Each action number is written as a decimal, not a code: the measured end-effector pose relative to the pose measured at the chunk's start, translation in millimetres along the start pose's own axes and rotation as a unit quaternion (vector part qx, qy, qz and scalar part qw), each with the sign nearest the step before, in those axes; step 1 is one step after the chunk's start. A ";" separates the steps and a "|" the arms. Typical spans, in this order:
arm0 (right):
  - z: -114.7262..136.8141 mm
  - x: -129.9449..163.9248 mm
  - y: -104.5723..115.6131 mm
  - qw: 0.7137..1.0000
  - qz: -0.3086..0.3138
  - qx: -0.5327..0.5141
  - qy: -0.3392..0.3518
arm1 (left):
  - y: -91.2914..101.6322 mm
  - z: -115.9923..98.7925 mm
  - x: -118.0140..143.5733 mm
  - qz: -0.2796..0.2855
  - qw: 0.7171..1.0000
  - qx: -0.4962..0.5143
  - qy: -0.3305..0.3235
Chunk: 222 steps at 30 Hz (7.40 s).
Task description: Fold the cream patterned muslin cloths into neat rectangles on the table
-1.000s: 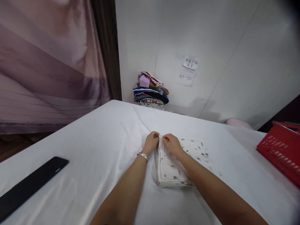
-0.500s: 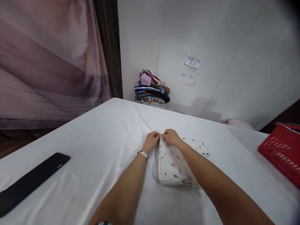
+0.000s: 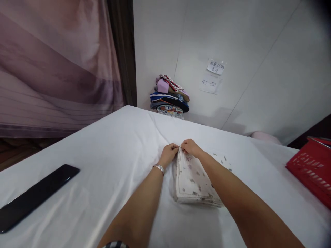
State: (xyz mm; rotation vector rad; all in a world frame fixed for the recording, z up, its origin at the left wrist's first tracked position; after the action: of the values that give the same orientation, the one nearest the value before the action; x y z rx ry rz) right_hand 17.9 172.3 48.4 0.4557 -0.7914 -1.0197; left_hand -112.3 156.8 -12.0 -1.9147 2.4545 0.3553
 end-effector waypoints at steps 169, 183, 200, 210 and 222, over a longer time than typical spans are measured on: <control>-164.7 185.0 7.2 0.913 -0.240 0.146 0.297 | -98.5 -74.9 113.9 0.096 0.865 -0.486 -0.074; -163.3 176.1 1.9 0.916 -0.216 0.223 0.255 | -97.1 -76.1 113.9 0.072 0.892 -0.445 -0.037; -152.1 188.0 4.0 0.904 -0.255 0.237 0.250 | -99.9 -76.8 115.3 0.112 0.865 -0.480 -0.095; -158.1 188.1 1.5 0.918 -0.211 0.233 0.242 | -97.8 -77.1 118.3 0.130 0.859 -0.481 -0.117; -166.8 191.0 4.8 0.936 -0.167 0.159 0.266 | -98.2 -74.5 121.4 0.140 0.850 -0.488 -0.145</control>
State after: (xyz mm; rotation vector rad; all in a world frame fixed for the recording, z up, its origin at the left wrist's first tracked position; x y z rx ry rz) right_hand 203.4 2.7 14.5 1.1231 -0.3901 -1.0129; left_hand -39.0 4.7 26.0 -1.4265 2.5086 2.0471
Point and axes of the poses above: each hand's wrist, its own x-axis away from the middle knuckle, its own y-axis out of the back of the hand, z = x × y, the point moved 3 cm from there along -x, towards the middle knuckle, and after that the axes turned 15 degrees about z, right-handed, at the moved point
